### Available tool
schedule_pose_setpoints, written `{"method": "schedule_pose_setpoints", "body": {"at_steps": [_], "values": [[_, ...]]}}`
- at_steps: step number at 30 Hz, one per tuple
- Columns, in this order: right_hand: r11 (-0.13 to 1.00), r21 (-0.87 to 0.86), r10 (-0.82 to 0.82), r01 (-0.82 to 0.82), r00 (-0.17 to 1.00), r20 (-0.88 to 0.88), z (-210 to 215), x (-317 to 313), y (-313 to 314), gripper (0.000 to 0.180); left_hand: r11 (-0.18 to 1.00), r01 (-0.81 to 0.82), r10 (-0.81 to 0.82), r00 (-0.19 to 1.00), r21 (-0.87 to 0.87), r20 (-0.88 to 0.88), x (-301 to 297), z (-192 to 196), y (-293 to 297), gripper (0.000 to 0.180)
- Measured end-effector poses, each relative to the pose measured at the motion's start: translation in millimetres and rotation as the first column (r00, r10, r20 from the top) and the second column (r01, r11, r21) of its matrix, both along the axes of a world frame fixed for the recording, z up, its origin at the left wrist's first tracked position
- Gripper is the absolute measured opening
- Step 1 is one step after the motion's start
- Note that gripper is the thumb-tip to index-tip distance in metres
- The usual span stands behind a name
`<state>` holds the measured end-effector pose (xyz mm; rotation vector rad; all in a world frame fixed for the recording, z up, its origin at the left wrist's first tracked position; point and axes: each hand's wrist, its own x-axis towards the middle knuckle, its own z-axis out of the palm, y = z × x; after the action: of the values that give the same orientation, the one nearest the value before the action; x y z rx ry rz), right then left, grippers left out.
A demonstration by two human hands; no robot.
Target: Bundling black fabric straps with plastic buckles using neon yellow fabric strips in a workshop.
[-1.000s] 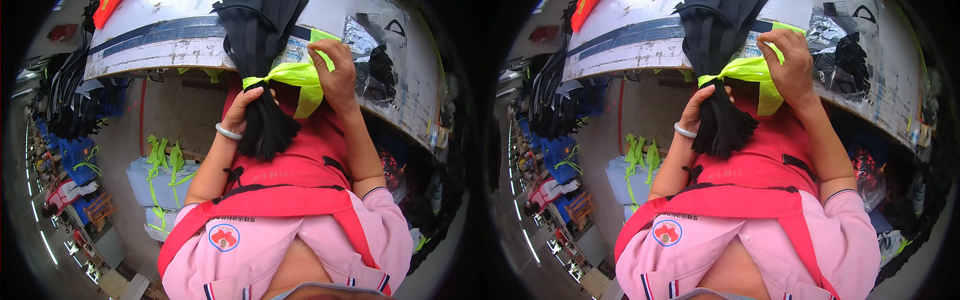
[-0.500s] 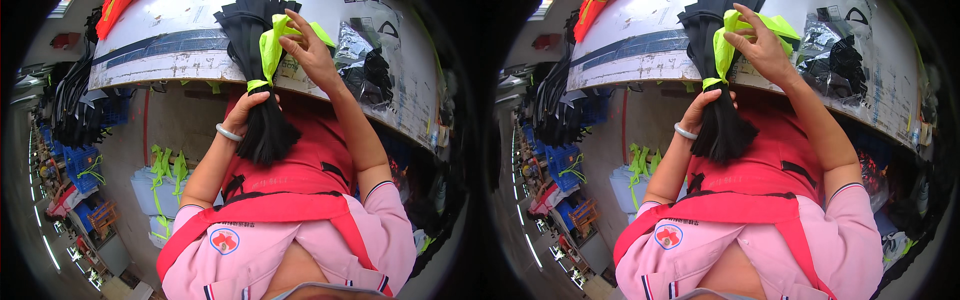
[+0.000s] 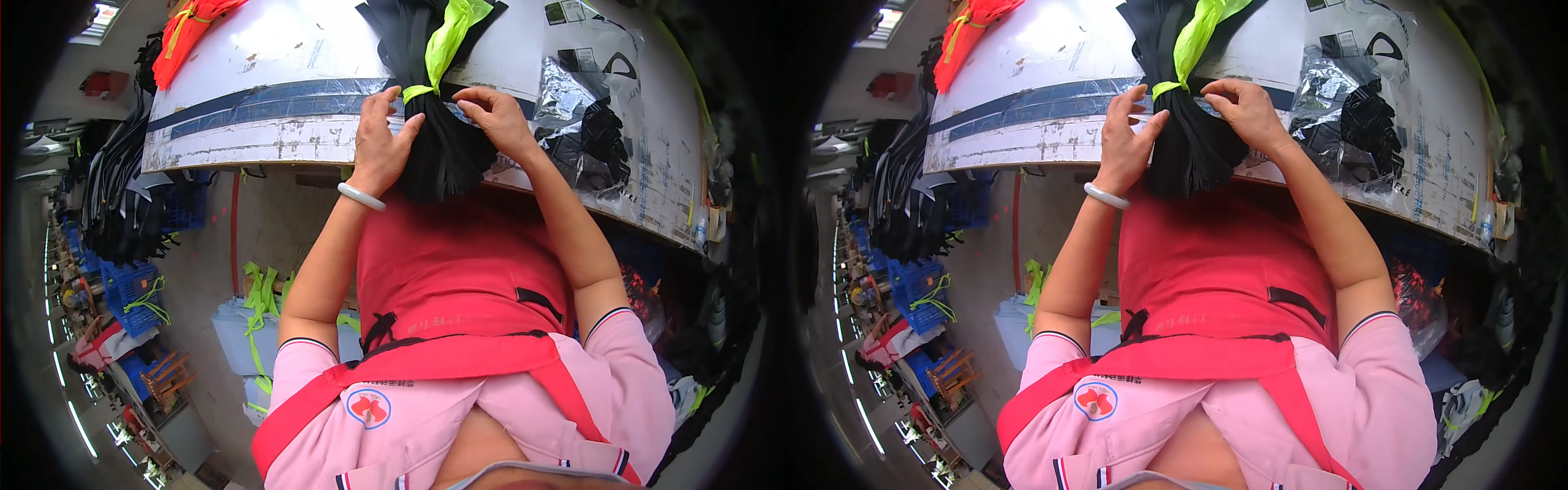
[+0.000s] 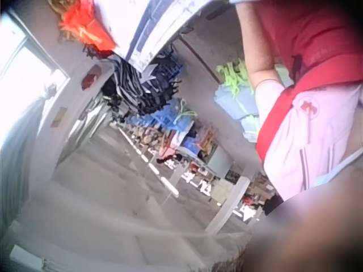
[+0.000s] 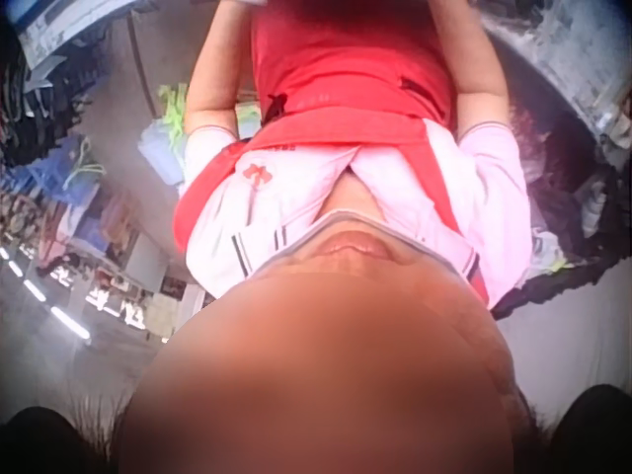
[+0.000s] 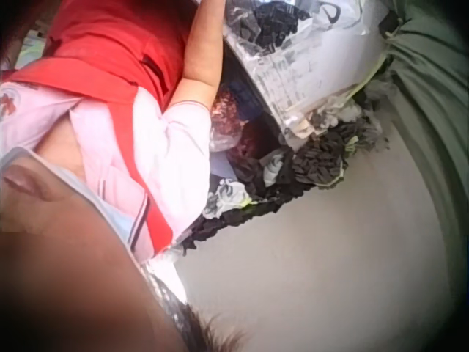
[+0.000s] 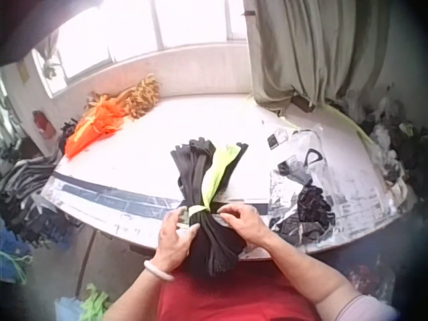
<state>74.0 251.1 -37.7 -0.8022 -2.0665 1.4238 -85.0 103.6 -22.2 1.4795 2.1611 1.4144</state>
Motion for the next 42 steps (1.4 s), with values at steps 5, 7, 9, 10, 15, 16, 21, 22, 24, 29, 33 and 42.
{"method": "schedule_pose_setpoints", "body": {"at_steps": [5,7,9,10,15,16,21,22,24,29,33,42], "values": [[0.999,0.051,0.011,-0.013,0.999,0.030,-2,-27,-1,0.026,0.989,0.128,-0.140,0.967,-0.071,-0.215,-13,10,39,0.015],[0.997,0.072,-0.013,0.007,0.996,0.084,1,-34,-2,0.024,0.980,0.124,-0.159,0.956,-0.155,-0.245,-18,14,46,0.015],[0.989,0.147,0.001,-0.008,0.999,0.047,-1,-34,-3,0.022,0.955,0.122,-0.204,0.931,-0.270,-0.301,-19,16,49,0.015],[0.975,0.223,0.024,-0.026,1.000,0.011,-2,-35,-2,0.021,0.954,0.129,-0.211,0.931,-0.271,-0.299,-18,16,51,0.015],[0.908,0.407,-0.106,0.103,0.994,-0.017,-6,-40,-11,0.019,0.953,0.141,-0.197,0.961,-0.270,-0.193,-26,13,55,0.011],[0.908,0.405,-0.108,0.107,0.994,-0.020,-5,-42,-14,0.019,0.952,0.142,-0.200,0.960,-0.272,-0.196,-29,11,52,0.011],[0.993,0.096,-0.072,0.073,0.997,-0.009,-2,-43,-9,0.023,0.965,0.166,-0.194,0.972,-0.203,-0.129,-28,6,47,0.008],[0.997,0.072,-0.037,0.038,0.999,-0.018,-2,-43,-8,0.023,0.969,0.165,-0.195,0.968,-0.183,-0.159,-27,6,47,0.008],[0.995,0.087,-0.044,0.041,0.999,0.028,-3,-44,-6,0.022,0.966,0.167,-0.199,0.968,-0.196,-0.155,-29,5,48,0.008],[0.620,-0.761,-0.101,-0.189,0.943,-0.316,-16,-38,-2,0.017,0.973,0.167,-0.187,0.974,-0.157,-0.127,-35,-1,43,0.008],[0.623,-0.743,-0.160,-0.245,0.890,-0.428,-23,-40,-5,0.021,0.984,0.141,-0.148,0.987,-0.107,-0.058,-35,-7,40,0.008],[0.970,0.238,0.087,-0.056,0.989,-0.120,-4,-39,-9,0.021,0.987,0.151,-0.152,0.988,-0.055,-0.011,-33,-8,40,0.007]]}}
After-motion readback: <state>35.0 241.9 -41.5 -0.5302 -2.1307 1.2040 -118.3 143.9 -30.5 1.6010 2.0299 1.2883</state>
